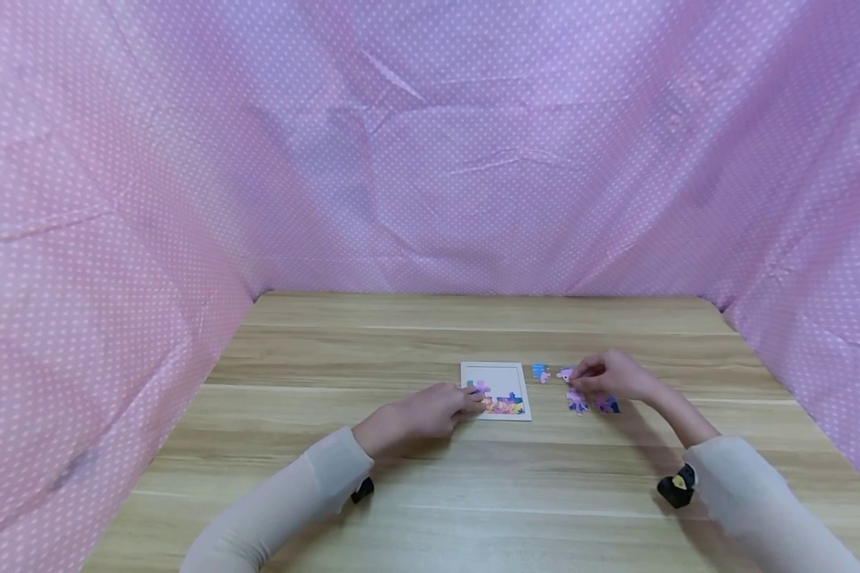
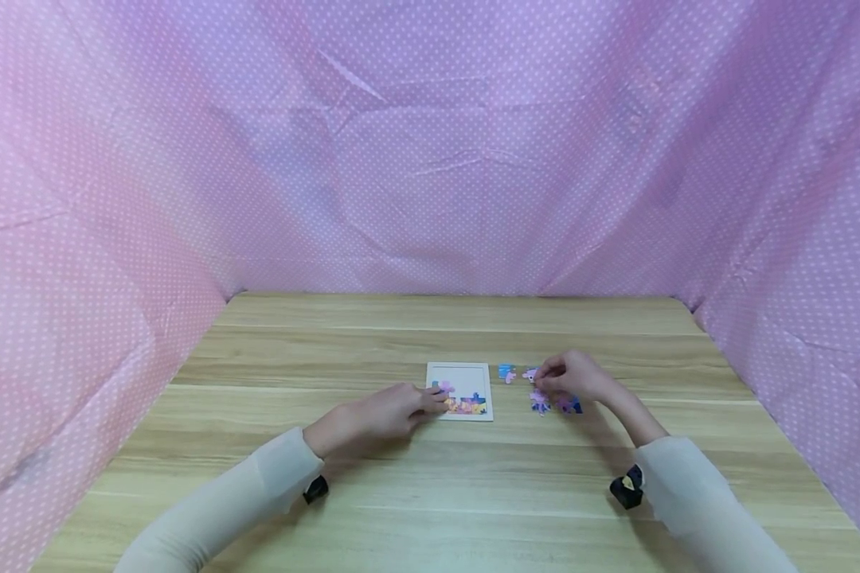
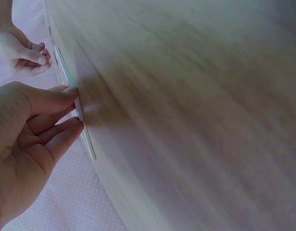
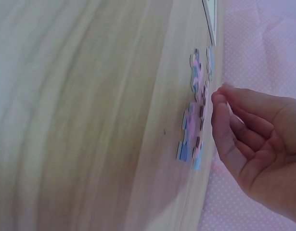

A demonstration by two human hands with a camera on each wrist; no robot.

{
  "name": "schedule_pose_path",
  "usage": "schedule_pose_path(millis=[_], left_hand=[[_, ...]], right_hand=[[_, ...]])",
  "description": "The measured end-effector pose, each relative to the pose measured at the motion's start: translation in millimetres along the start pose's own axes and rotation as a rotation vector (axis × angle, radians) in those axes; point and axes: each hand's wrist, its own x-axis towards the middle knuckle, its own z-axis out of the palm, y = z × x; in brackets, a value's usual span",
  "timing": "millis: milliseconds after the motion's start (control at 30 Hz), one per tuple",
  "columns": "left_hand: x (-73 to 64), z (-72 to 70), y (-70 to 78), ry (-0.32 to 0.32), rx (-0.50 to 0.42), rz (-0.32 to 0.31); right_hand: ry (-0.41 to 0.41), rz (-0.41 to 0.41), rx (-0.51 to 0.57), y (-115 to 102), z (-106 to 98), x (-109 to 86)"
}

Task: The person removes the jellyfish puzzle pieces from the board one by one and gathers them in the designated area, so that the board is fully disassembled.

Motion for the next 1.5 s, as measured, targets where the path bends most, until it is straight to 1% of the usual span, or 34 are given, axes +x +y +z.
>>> schedule_pose_path(millis=[100, 200, 367, 500, 600, 733, 833, 967, 1133, 1200, 1367, 1500], left_hand=[[-3.1, -0.8, 0.1, 0.004, -0.044, -0.008], [-4.5, -0.4, -0.2, 0.010, -0.046, 0.004], [-3.9, 1.0, -1.5, 0.026, -0.027, 0.034], [-3.1, 1.1, -2.3, 0.037, -0.026, 0.053], [-3.4, 0.5, -1.9, 0.044, -0.001, 0.071], [-4.8, -0.1, -0.6, 0.052, 0.024, 0.079], [-5.1, 0.0, -0.4, 0.057, 0.030, 0.079], [-4.5, -0.2, -0.5, 0.055, 0.046, 0.079], [-1.9, 1.1, -2.4, 0.037, 0.059, 0.074], [-1.1, 1.8, -3.1, 0.029, 0.055, 0.068], [-0.2, 2.1, -3.4, 0.023, 0.043, 0.073], [0.4, 1.3, -2.8, 0.031, 0.077, 0.101]], right_hand=[[0.014, 0.000, -0.030, -2, 2, 5.5], [0.012, -0.013, -0.037, -6, 4, 11.4], [-0.001, -0.003, -0.005, -12, 10, 20.8], [-0.014, -0.035, 0.020, -20, 15, 27.3], [-0.032, -0.065, 0.055, -26, 19, 31.2], [-0.056, -0.047, 0.103, -36, 25, 37.0], [-0.060, -0.055, 0.083, -43, 29, 43.5], [-0.056, -0.115, 0.012, -51, 35, 52.3], [-0.099, -0.113, 0.071, -56, 44, 64.1], [-0.109, -0.115, 0.066, -58, 47, 68.4], [-0.085, -0.163, -0.042, -65, 54, 76.3], [-0.082, -0.163, -0.057, -73, 59, 81.8]])
